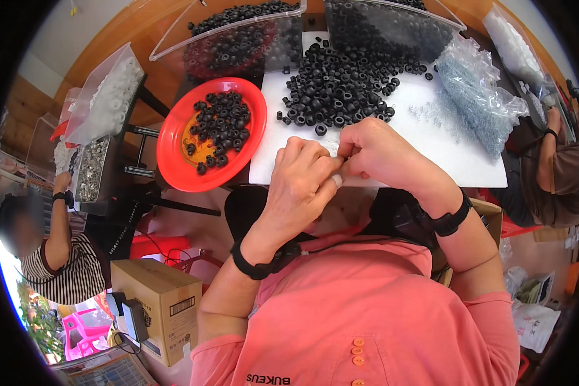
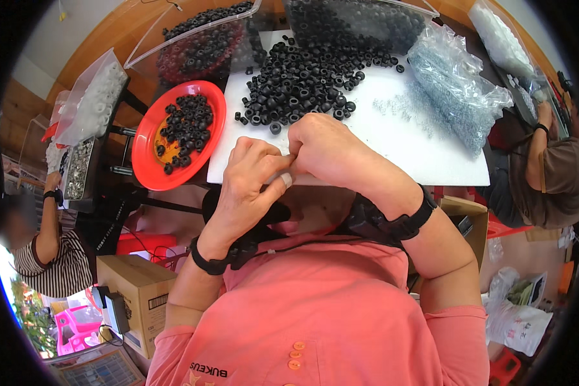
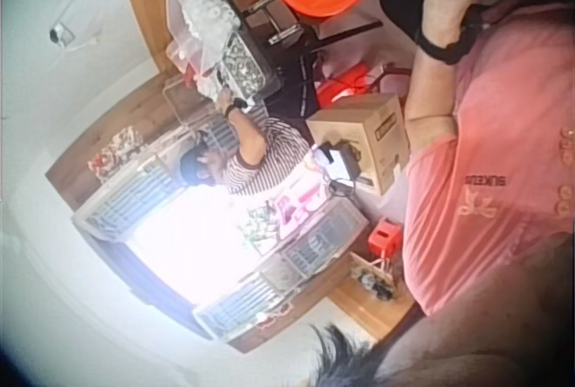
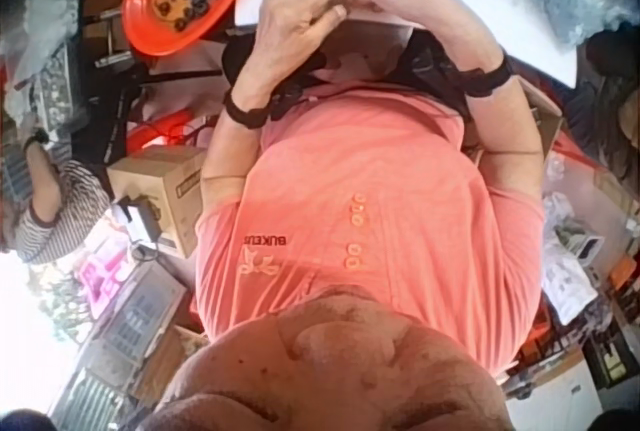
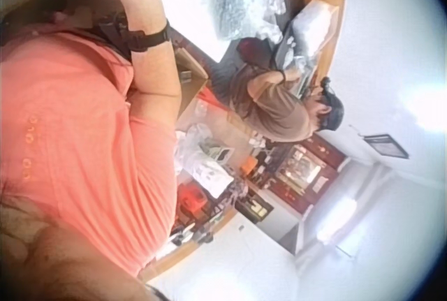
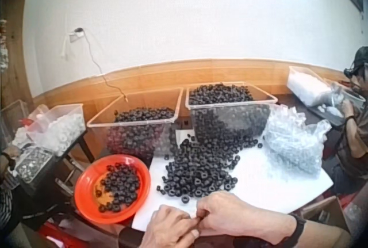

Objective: Assembling small plastic components by inserting white plastic inserts into black rubber grommets.

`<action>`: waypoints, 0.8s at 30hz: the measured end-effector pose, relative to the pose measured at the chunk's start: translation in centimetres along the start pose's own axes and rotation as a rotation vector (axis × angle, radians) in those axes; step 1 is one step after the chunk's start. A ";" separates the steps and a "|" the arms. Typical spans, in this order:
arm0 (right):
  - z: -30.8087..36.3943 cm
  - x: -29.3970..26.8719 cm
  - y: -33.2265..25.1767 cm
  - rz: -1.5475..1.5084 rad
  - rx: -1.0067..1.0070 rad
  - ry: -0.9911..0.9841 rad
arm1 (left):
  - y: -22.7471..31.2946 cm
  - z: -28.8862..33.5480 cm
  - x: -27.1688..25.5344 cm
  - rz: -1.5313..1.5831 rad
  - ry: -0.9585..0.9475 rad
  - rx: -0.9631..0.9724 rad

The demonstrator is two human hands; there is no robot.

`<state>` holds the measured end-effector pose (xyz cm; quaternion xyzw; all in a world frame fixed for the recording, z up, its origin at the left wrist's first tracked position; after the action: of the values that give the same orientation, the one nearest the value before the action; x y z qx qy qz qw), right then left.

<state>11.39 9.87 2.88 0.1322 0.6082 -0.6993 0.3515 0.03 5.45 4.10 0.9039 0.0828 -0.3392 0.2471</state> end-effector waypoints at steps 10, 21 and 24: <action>1.3 -0.8 0.0 0.163 -0.056 0.242 | -1.3 -0.6 0.7 -0.029 0.149 -0.096; 1.3 -1.0 0.5 0.044 -0.081 0.195 | -1.9 -0.4 0.6 0.099 0.146 -0.202; 1.1 -0.9 0.2 0.111 -0.088 0.215 | -2.1 -0.3 0.6 0.095 0.133 -0.202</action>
<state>12.41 9.10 3.50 0.2244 0.6641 -0.6332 0.3280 0.00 7.39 3.12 0.8978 0.0898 -0.2565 0.3464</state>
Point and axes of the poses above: each hand's wrist, its own z-axis away from the middle knuckle, its own x-axis out of the palm, y = z × x, the point moved 9 cm from there along -z, towards the middle knuckle, and after that the axes turned 12 degrees about x, right-handed, at the moved point
